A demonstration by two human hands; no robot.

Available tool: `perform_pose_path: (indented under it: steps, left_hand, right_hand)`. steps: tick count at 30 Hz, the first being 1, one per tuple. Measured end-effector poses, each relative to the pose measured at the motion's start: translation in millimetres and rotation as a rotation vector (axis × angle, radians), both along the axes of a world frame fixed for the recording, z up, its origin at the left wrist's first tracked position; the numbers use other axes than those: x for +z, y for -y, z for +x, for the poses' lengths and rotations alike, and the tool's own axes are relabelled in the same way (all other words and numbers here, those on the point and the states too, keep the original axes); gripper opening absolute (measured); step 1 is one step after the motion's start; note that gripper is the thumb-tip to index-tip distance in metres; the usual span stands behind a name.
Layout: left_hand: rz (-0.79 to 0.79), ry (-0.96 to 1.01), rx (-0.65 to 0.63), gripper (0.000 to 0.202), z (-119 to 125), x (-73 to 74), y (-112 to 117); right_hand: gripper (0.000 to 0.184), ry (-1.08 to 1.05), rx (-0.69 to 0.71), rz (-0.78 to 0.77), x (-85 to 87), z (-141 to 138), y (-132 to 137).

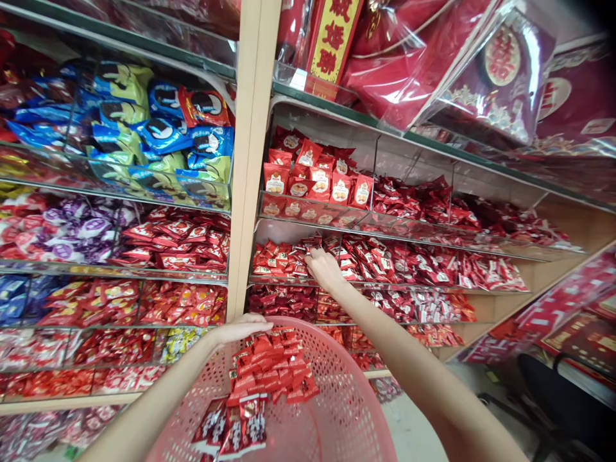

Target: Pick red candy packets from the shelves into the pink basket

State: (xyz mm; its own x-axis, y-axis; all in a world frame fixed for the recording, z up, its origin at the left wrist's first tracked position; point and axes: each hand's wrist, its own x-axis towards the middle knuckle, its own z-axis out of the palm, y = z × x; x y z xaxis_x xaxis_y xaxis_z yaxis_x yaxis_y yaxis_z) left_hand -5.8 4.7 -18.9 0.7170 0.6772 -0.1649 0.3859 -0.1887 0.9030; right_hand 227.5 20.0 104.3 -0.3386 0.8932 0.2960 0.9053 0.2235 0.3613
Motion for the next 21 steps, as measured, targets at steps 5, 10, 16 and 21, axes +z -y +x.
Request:
perform_pose_path:
  steps: [5,10,16,21]
  left_hand:
    - [0.001,0.003,0.007,0.04,0,1.0,1]
    - [0.001,0.009,0.002,0.043,0,-1.9,-1]
    - [0.022,-0.006,-0.007,0.043,1,-5.1,-3]
    - [-0.012,0.008,0.02,0.043,1,-1.1,0]
  right_hand:
    - [0.026,-0.077,0.004,0.074,-0.8,1,-1]
    - [0.026,-0.501,0.028,0.18,1.8,7,3]
    - [0.02,-1.044,0.152,0.163,-1.9,10,12]
    - [0.022,-1.397,0.182,-0.063,-10.3,4,30]
